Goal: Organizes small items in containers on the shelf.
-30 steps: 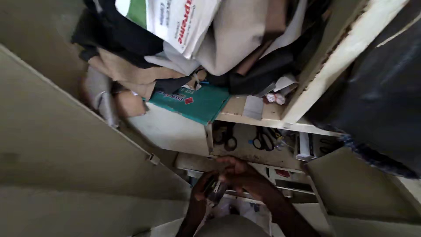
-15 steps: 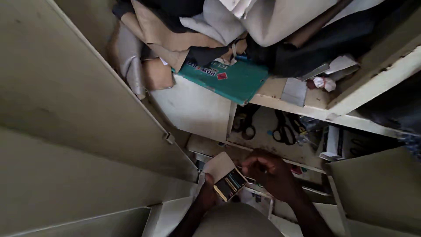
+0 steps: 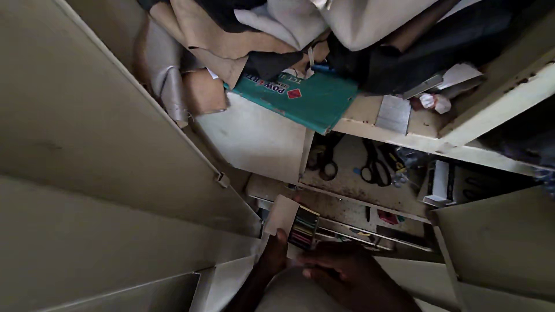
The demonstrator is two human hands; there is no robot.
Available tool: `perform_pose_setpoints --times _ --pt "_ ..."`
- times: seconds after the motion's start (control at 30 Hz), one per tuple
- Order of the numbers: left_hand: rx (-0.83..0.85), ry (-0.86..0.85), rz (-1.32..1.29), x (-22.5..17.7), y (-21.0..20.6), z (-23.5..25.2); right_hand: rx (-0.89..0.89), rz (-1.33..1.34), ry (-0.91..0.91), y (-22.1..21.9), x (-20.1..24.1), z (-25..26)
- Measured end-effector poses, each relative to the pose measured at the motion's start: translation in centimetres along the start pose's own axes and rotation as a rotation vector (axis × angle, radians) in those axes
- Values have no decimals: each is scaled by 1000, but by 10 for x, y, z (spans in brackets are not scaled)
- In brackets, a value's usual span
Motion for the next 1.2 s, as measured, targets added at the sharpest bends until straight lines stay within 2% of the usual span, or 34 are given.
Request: perform_pose_setpoints --times 0.1,0.2,0.3,0.37,0.43,0.53,0.63,0.83,1.07,1.2 --pt "-50 45 -10 -4 -2 -7 99 -86 21 -19 6 -4" --pt "-46 84 -74 -2 -3 -7 198 -7 -28 -18 5 -2" --pt "-29 61 -117 1 0 -5 80 74 -101 8 -1 4" --pt "32 12 -129 -1 -5 -4 -56 -65 -90 22 -8 10" --pt "134 -53 -114 -8 -15 -1 -116 -221 -24 24 -8 17" --pt "162 -94 -73 -13 -18 -1 -130 -380 74 18 0 26" --pt "175 -76 -66 -12 -16 -2 -33 -460 72 12 4 31" --pt "84 3 6 -9 -8 -6 24 -575 96 3 7 38" --pt "-124 184 204 4 4 -7 219 -646 -49 -15 -9 45" --pt "-153 235 285 7 7 -5 131 -654 -40 -16 -19 50"
Point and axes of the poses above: each hand's wrist, its own z-axis towards the middle knuckle, its own y-axis out of the back of the hand, x = y × z, the point moved 9 cm from there along z, towards the middle knuckle, and after that the axes turned 3 degrees about -x, right-handed, at the moved point
